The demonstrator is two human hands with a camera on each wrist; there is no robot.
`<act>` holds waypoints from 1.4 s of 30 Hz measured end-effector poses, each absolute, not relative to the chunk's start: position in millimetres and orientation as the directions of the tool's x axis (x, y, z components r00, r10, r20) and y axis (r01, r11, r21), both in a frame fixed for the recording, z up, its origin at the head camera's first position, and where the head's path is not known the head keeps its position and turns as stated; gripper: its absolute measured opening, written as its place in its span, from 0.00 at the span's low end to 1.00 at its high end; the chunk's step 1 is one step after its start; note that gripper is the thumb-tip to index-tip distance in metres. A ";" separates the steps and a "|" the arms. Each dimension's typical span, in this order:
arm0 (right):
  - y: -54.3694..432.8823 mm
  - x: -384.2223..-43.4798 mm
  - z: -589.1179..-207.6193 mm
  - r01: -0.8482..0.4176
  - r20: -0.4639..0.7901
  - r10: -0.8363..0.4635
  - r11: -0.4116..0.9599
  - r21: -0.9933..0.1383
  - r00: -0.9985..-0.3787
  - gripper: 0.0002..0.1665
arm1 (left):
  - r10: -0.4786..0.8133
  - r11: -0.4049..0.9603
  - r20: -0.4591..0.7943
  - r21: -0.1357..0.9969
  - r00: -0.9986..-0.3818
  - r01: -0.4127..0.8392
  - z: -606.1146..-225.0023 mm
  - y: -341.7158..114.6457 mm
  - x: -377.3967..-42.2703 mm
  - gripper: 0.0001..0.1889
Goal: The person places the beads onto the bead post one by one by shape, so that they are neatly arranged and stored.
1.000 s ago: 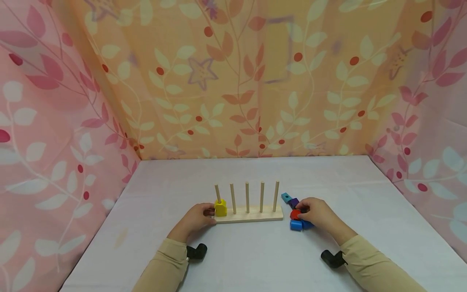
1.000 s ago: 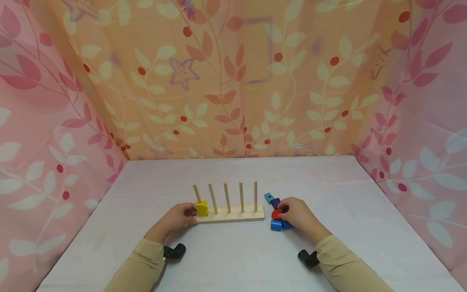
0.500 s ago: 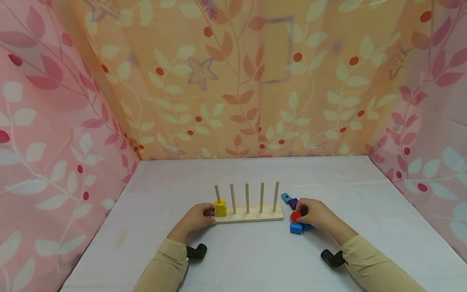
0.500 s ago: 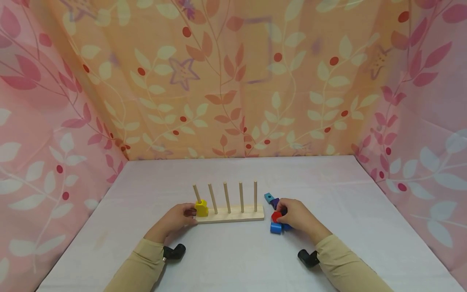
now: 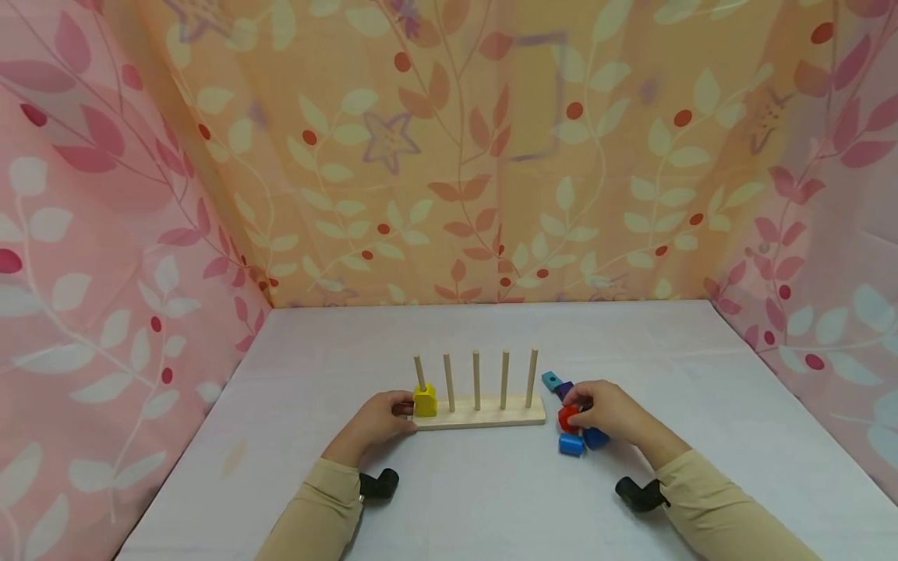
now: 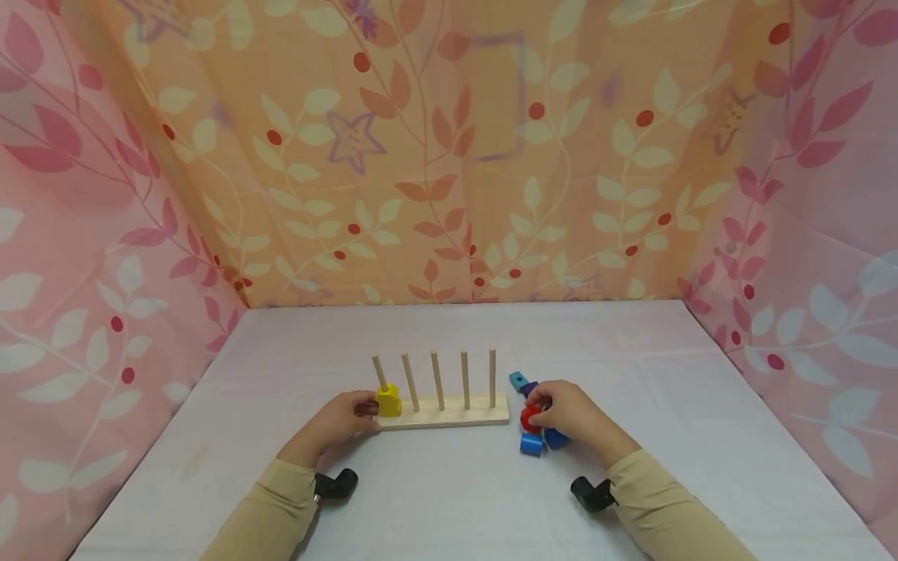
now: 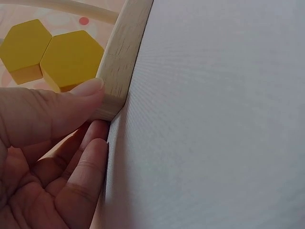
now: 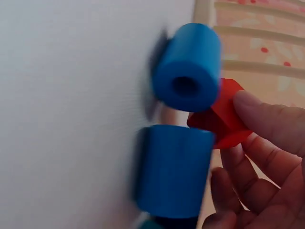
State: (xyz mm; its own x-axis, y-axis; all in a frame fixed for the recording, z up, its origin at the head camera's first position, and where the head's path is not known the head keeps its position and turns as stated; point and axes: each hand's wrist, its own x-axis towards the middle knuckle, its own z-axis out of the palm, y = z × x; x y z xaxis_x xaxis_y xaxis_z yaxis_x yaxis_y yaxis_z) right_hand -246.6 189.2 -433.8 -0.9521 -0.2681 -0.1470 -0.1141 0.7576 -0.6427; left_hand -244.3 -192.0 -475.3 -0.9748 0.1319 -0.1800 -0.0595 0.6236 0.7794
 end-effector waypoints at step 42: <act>107.4 -251.0 -320.0 -0.414 0.266 -0.387 0.374 -0.830 -0.883 0.18 | 0.143 0.621 -0.178 0.782 -0.974 -0.052 -477.0 -192.5 -243.8 0.25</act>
